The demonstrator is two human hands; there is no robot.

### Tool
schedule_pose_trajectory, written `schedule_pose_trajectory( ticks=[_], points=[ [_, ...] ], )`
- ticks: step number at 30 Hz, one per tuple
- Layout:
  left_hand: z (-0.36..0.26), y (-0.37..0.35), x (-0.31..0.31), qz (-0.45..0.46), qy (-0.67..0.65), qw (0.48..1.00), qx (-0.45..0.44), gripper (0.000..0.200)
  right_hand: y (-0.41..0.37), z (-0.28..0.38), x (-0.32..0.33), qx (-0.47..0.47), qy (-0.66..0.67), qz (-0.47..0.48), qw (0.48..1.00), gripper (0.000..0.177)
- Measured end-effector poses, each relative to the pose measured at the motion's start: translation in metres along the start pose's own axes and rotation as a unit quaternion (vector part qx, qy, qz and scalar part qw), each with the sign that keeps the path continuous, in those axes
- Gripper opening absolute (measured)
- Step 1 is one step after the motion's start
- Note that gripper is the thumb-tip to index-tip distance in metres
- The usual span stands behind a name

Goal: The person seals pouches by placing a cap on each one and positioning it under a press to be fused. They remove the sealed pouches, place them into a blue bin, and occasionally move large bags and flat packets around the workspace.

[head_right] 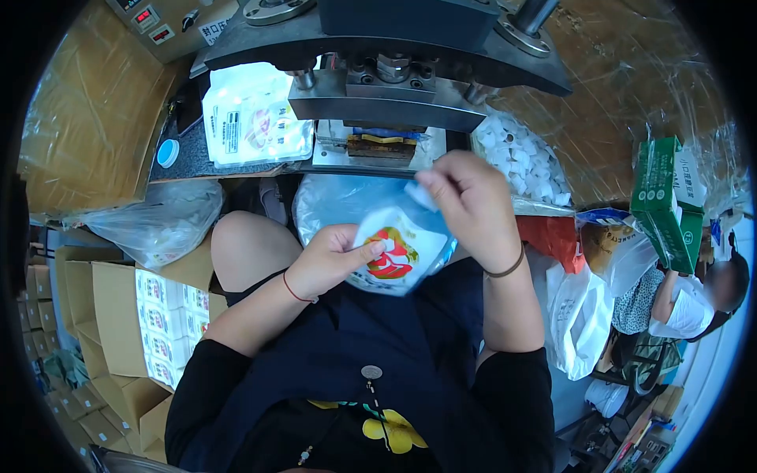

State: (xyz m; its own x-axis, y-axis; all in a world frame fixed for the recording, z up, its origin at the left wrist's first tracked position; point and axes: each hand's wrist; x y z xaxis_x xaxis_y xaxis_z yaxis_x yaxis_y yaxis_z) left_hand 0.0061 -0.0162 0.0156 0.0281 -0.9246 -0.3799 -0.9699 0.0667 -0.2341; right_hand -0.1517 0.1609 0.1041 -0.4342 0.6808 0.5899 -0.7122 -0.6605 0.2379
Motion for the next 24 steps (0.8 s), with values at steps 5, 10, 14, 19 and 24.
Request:
schedule_pose_trajectory(
  ticks=[5, 10, 14, 19, 24],
  points=[
    [0.008, 0.005, 0.011, 0.009, 0.145, 0.989, -0.005, 0.035, 0.001, 0.003, -0.009, -0.025, 0.013, -0.045, 0.999, 0.020],
    [0.003, 0.002, -0.004, 0.037, -0.061, 0.997, 0.035, 0.034, 0.004, -0.004, 0.001, 0.024, -0.099, 0.054, 0.993, 0.022],
    [0.012, 0.006, 0.002, 0.058, -0.107, 0.991, 0.047, 0.029, 0.000, -0.014, 0.014, -0.047, -0.165, -0.028, 0.985, 0.025],
    [-0.004, 0.029, 0.030, -0.005, -0.133, 0.991, 0.013, 0.030, -0.007, -0.071, 0.054, -0.168, -0.407, 0.075, 0.895, 0.025],
    [-0.032, 0.049, 0.041, -0.009, -0.133, 0.991, -0.007, 0.038, -0.003, -0.091, 0.066, -0.122, -0.310, 0.130, 0.934, 0.019]
  ],
)
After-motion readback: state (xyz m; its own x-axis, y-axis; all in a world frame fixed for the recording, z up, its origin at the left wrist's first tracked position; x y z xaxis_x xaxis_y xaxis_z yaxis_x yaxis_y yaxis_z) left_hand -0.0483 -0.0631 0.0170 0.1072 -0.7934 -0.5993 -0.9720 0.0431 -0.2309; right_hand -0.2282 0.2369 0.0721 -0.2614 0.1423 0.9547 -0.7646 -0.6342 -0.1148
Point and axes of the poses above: each hand's wrist, its own y-axis towards the middle knuckle, its own x-axis out of the back of the hand, z = x × y, and after that the axes turned 4 degrees about -x, right-handed
